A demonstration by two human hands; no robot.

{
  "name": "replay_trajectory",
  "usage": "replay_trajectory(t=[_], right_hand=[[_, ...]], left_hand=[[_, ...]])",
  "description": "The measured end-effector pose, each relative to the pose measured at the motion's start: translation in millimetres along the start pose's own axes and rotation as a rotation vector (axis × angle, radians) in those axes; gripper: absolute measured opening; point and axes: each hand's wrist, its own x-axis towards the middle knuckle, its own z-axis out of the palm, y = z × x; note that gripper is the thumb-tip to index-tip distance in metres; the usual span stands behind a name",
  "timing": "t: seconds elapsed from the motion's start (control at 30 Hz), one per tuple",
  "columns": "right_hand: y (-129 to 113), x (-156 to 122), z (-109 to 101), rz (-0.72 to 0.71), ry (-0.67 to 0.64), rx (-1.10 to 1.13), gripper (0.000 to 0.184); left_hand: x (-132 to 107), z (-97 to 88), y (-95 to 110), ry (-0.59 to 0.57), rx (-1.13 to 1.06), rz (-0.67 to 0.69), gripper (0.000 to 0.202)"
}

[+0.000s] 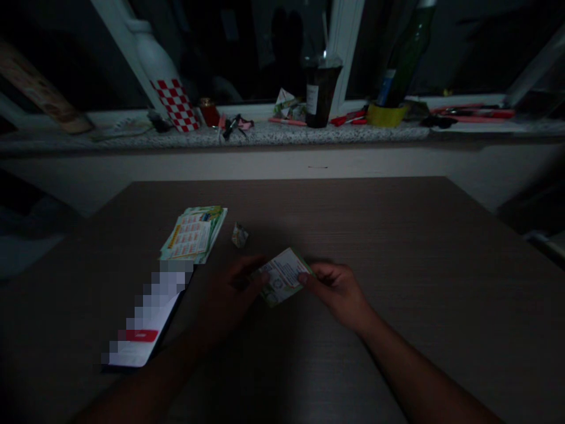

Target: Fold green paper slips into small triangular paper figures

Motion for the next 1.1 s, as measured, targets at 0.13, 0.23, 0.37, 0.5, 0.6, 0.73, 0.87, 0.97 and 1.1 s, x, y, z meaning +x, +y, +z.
replay_trajectory(t=[0.13, 0.23, 0.37, 0.5, 0.6, 0.73, 0.87, 0.97, 1.1], right_hand=[[4, 1, -1, 0.031, 0.003, 0.004, 0.027], [7, 1, -1, 0.021, 0.007, -0.02, 0.027], [7, 2, 1, 0.022, 0.013, -0.012, 0.025], [3, 2, 3, 0.01, 0.028, -0.015, 0.024], [1, 2, 4, 0.008, 0.029, -0.024, 0.024], [2, 3, 4, 0.024, 0.059, -0.017, 0.024], [6, 3, 2, 0.028, 0.062, -0.011, 0.024], [6, 3, 3, 0.017, 0.08, -0.037, 0.028], [5, 3, 4, 0.017, 0.075, -0.053, 0.029]], left_hand=[[-8, 1.4, 1, 0.02, 0.256, 0.345, 0.044], [-12, 3.3, 2, -0.011, 0.378, 0.474, 0.05], [-13, 6.0, 3, -0.025, 0.474, 0.519, 0.055], [-13, 8.3, 1, -0.071, 0.496, 0.481, 0.062], [-14, 10.5, -1, -0.1, 0.462, 0.432, 0.064], [-14, 13.1, -2, -0.135, 0.357, 0.312, 0.06], [-12, 13.6, 0, -0.168, 0.26, 0.238, 0.058], [-12, 13.0, 2, -0.18, 0.242, 0.224, 0.057], [-13, 12.4, 3, -0.178, 0.246, 0.204, 0.055]])
